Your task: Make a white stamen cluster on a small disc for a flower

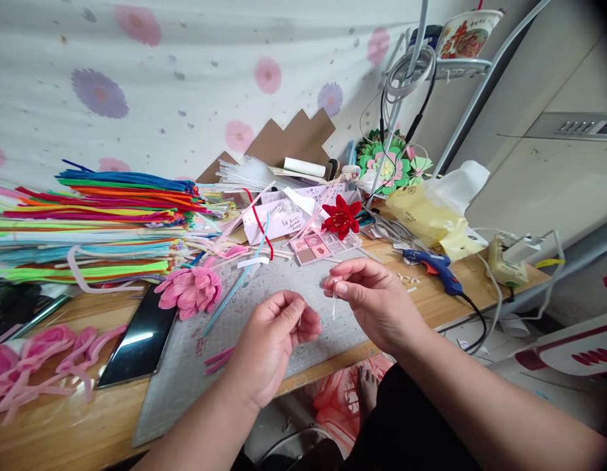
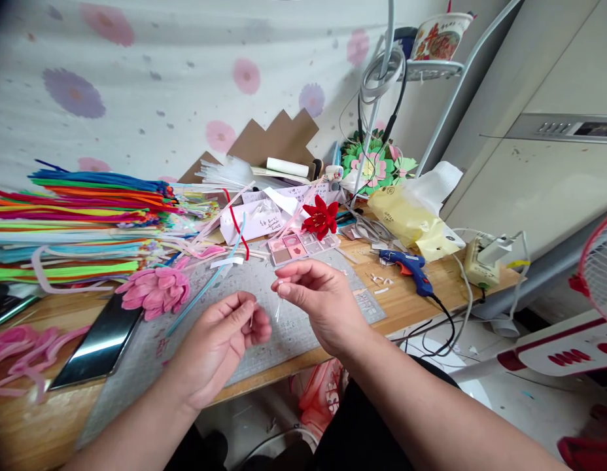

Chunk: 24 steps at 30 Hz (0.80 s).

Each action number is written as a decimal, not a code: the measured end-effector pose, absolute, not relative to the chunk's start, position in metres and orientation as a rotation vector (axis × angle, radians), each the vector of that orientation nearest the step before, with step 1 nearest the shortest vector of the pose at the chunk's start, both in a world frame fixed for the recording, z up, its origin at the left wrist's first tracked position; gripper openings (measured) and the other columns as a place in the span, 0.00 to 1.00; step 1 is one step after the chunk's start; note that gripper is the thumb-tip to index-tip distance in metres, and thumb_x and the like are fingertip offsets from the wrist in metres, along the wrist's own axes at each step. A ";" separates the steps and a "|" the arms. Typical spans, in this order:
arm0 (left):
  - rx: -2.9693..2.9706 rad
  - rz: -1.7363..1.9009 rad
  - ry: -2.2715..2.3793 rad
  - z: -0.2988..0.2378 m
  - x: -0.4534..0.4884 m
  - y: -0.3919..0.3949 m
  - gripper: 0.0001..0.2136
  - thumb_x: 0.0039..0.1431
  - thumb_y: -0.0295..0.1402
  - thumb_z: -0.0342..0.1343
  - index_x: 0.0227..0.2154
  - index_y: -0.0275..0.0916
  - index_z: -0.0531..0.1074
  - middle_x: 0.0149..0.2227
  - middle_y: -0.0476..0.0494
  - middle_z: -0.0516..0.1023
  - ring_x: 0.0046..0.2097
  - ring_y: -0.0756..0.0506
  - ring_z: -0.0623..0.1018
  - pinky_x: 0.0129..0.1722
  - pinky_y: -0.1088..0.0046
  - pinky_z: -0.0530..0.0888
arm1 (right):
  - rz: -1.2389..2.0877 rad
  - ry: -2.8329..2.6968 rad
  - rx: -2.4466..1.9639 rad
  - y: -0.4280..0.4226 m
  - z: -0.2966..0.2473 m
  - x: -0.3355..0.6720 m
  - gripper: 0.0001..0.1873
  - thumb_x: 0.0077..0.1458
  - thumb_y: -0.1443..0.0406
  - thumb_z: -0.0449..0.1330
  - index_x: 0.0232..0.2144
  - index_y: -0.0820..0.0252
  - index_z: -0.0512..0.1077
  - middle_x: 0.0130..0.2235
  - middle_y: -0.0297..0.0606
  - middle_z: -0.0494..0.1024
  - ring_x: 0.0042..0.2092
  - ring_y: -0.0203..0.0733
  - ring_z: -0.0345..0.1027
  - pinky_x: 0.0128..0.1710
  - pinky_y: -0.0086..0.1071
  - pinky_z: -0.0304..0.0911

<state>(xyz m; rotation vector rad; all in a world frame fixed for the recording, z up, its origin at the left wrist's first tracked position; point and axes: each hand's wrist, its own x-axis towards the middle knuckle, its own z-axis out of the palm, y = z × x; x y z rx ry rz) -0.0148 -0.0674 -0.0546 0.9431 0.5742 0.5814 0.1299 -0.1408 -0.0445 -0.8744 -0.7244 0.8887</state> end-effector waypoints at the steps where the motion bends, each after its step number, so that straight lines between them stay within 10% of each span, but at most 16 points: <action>1: 0.897 0.637 0.585 -0.055 -0.013 -0.069 0.07 0.53 0.34 0.64 0.28 0.36 0.72 0.30 0.45 0.80 0.33 0.48 0.78 0.35 0.72 0.74 | 0.903 -0.722 -0.878 -0.141 -0.045 0.128 0.09 0.41 0.67 0.73 0.29 0.55 0.79 0.28 0.32 0.81 0.31 0.33 0.73 0.35 0.29 0.67; 24: 0.677 0.620 0.471 -0.061 -0.007 -0.070 0.05 0.47 0.29 0.68 0.28 0.37 0.78 0.30 0.49 0.76 0.33 0.52 0.73 0.34 0.74 0.72 | 0.834 -0.718 -0.942 -0.128 -0.063 0.103 0.10 0.44 0.65 0.72 0.33 0.49 0.81 0.35 0.32 0.83 0.34 0.35 0.74 0.35 0.28 0.69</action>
